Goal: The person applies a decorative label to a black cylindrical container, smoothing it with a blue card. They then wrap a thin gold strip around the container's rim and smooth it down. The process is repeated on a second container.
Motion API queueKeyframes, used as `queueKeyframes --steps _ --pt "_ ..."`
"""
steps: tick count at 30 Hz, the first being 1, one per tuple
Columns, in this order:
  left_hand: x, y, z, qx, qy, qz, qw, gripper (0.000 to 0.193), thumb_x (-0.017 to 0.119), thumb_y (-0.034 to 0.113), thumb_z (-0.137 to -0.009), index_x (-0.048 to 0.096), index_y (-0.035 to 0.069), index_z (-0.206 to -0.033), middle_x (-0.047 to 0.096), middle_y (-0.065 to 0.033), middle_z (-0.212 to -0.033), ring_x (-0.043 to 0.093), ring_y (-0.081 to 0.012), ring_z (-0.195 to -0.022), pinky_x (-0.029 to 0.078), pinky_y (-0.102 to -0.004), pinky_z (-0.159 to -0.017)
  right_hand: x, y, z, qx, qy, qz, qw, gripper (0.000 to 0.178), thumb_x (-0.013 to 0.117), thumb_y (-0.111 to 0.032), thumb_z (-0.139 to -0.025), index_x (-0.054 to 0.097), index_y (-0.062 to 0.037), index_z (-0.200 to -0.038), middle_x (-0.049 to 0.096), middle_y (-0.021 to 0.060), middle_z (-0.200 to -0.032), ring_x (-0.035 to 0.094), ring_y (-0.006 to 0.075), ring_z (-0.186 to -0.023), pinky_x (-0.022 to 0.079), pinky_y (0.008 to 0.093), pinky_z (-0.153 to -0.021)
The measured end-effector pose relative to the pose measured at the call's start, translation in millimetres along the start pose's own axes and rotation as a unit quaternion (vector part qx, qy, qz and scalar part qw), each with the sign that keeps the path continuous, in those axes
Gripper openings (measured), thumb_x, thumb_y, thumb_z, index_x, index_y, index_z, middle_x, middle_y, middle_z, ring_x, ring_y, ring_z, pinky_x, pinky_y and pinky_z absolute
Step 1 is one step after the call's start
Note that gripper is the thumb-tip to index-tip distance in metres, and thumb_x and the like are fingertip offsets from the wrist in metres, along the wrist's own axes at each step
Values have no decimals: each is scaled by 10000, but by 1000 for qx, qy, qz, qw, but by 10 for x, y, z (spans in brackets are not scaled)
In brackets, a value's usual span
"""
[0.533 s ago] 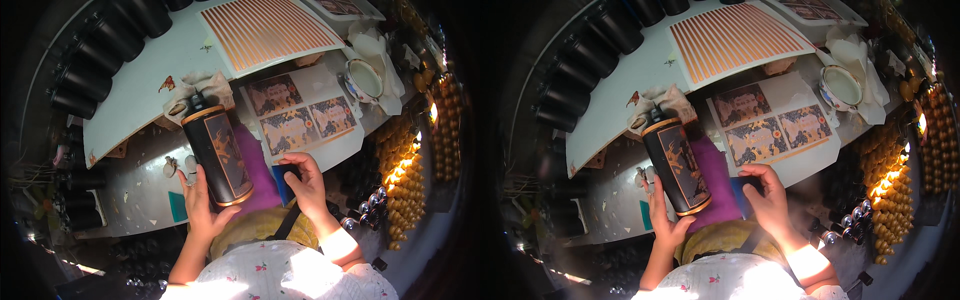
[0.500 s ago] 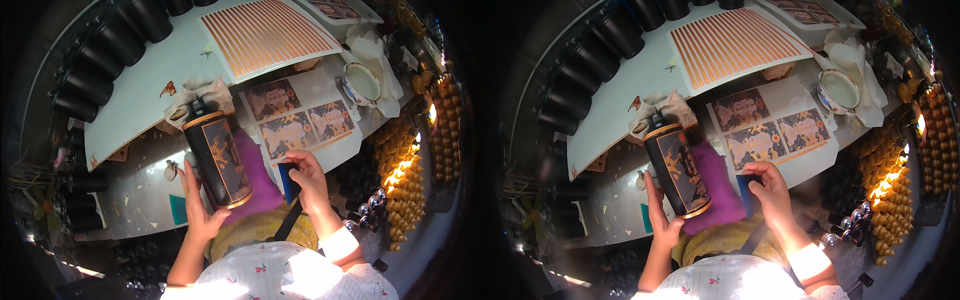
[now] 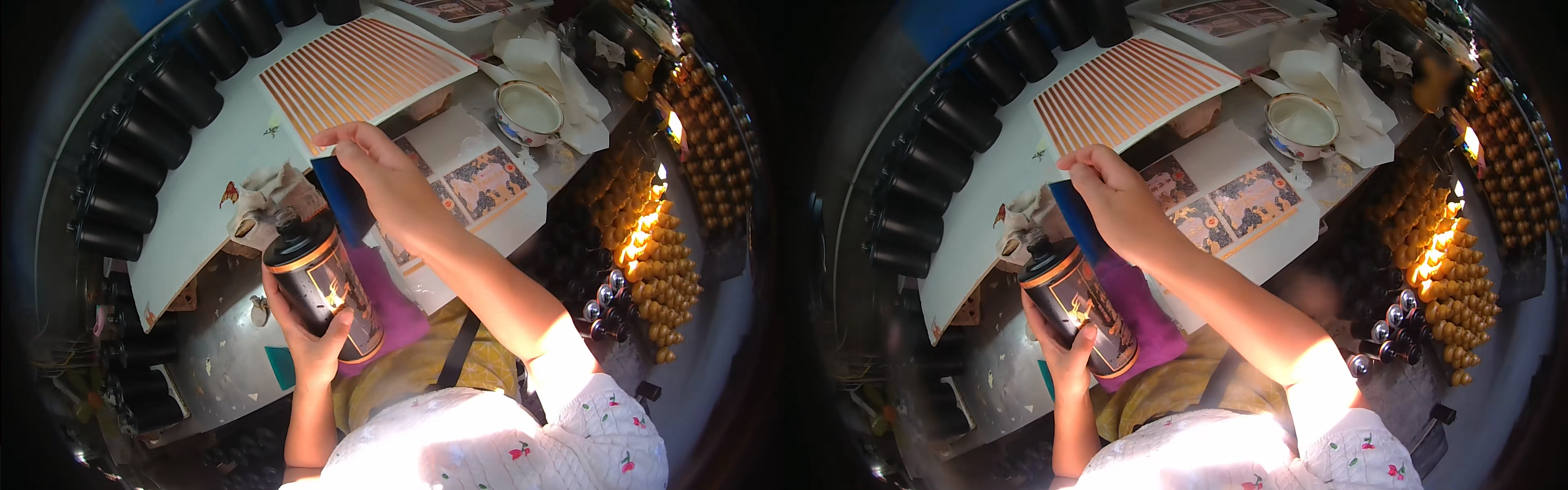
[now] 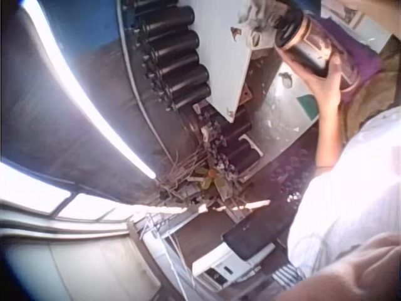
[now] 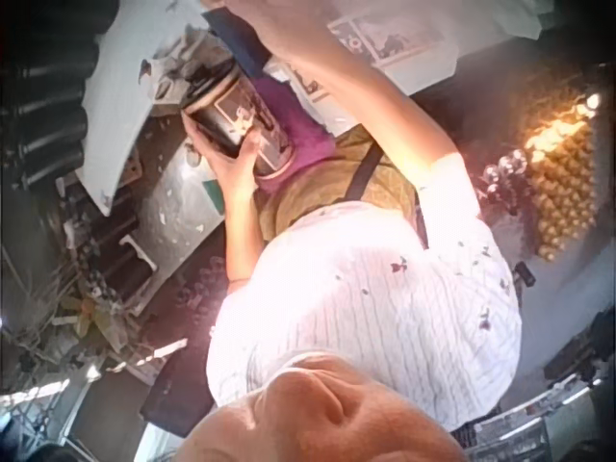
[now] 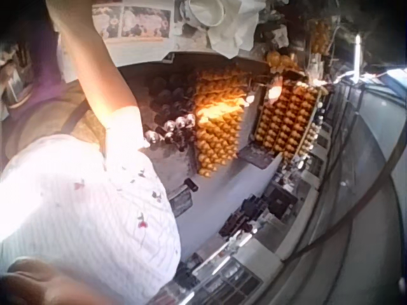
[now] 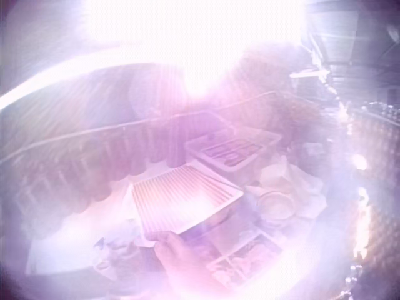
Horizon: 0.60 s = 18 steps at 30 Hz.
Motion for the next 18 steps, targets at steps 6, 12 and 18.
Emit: queueKeyframes --steps 6,12,18 --pt "-28 21 3 -3 -16 8 1000 1176 902 228 -703 133 52 -1575 381 -108 -1450 447 -225 -1291 402 -374 -1068 274 -360 766 -359 5 236 903 425 671 49 -811 597 -63 -1214 640 72 -1056 618 226 -938 496 350 -859" --pt "-51 28 77 55 6 -9 998 1136 897 212 -713 167 37 -1565 400 -98 -1438 449 -213 -1288 379 -367 -1073 323 -301 1036 -509 -5 324 798 383 788 -4 -665 694 -85 -1027 717 26 -1010 662 219 -870 515 357 -699" --pt "-162 -103 92 5 22 15 1000 1178 910 301 -690 170 36 -1568 410 -91 -1426 428 -201 -1299 338 -356 -1095 347 -136 1192 -500 -29 297 813 344 786 -59 -664 698 -87 -995 731 34 -982 671 230 -823 528 340 -683"
Point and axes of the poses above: each hand's wrist, its own z-axis away from the middle knuckle, its own x-axis out of the palm, y = z × x, the point moved 7 cm from there along -z, towards the middle knuckle
